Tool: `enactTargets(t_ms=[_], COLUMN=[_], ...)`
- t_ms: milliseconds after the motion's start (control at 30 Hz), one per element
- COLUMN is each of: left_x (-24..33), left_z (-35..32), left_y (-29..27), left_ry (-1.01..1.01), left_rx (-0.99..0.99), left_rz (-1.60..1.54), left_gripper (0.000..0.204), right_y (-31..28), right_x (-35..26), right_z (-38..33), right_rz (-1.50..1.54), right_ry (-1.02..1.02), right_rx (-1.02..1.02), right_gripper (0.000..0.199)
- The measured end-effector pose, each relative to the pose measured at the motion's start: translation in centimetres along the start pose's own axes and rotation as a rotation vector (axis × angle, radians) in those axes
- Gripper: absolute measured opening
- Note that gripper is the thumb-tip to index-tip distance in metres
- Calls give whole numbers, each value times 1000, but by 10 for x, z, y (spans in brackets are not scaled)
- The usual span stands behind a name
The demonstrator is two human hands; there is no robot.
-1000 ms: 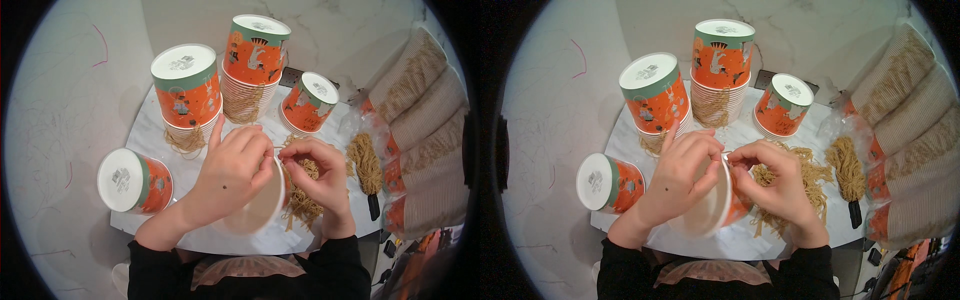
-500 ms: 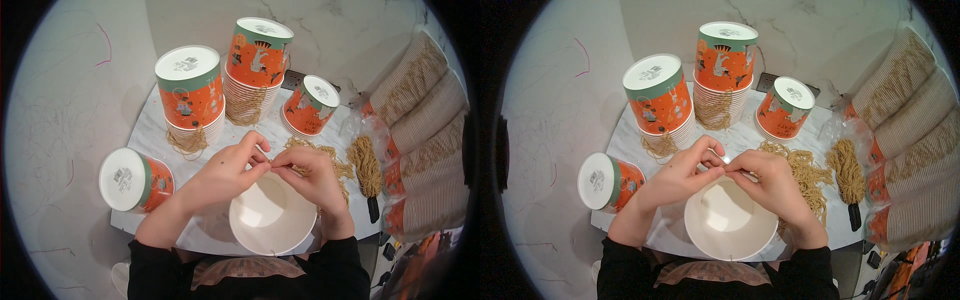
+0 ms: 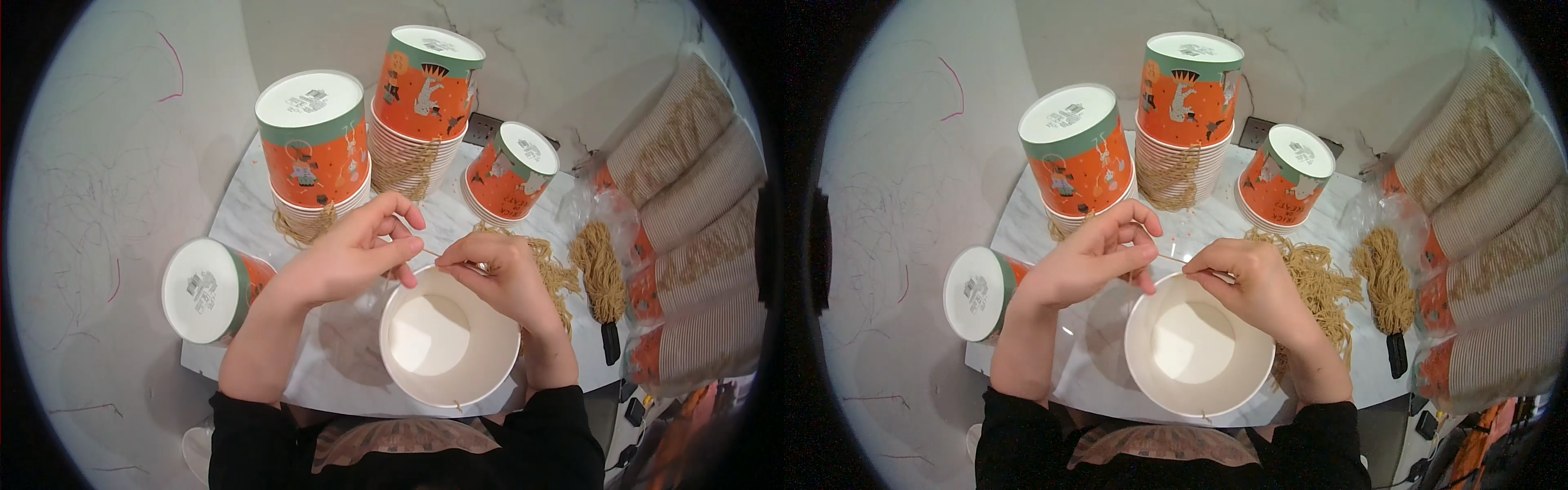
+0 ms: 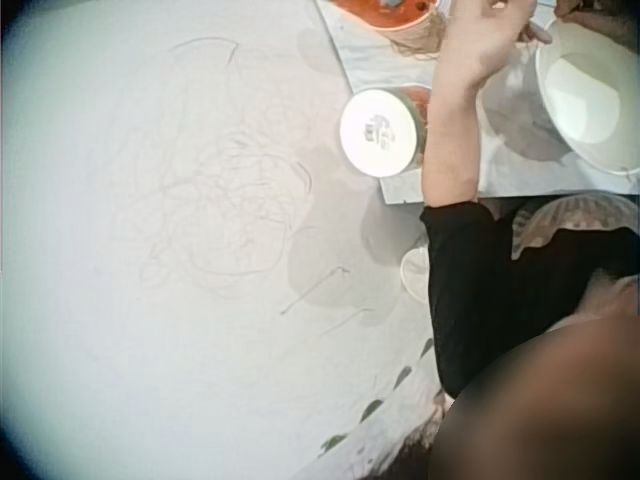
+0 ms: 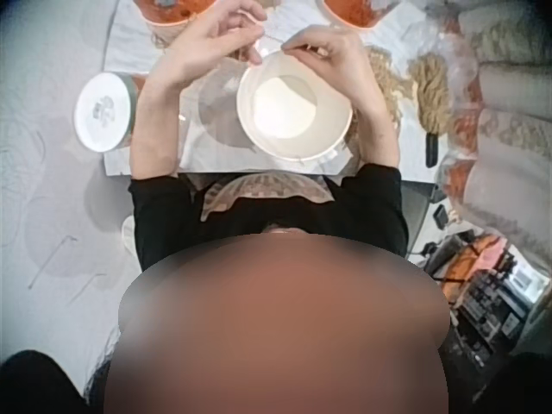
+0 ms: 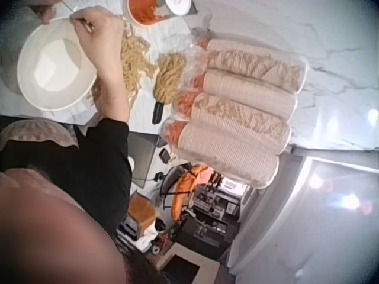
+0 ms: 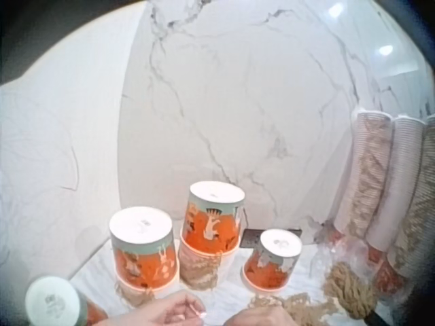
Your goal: Attaching string handles to printed paper buckets by threading them through pre-punched holes.
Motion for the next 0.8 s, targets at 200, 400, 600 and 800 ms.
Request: enactTargets(t_ms=[200, 400, 600, 800], left_x=[16, -9, -20, -12], left_z=[-8, 8, 10, 8], left_y=[4, 7, 4, 9], left_ry=[-20, 151, 258, 231], left_rx=[15, 263, 395, 332], left_rz=[-193, 424, 844, 847], left_gripper=[41, 37, 23, 20], right_y=[3, 2, 1, 2], right_x=[7, 8, 16, 27], right_z=[0, 3, -1, 0], right_rz=[-30, 54, 307, 441], right_ry=[16, -58, 144, 287], right_rx=[-48, -32, -56, 74], right_gripper=[8, 11, 11, 12])
Point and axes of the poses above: each hand's wrist, its own z-axis towards the middle knuckle, its own y-axis out of the palm, x = y × z, the point moved 3 cm from there along z, towards the middle knuckle, and after that the axes turned 7 degrees about -y, right-handed, at the moved point
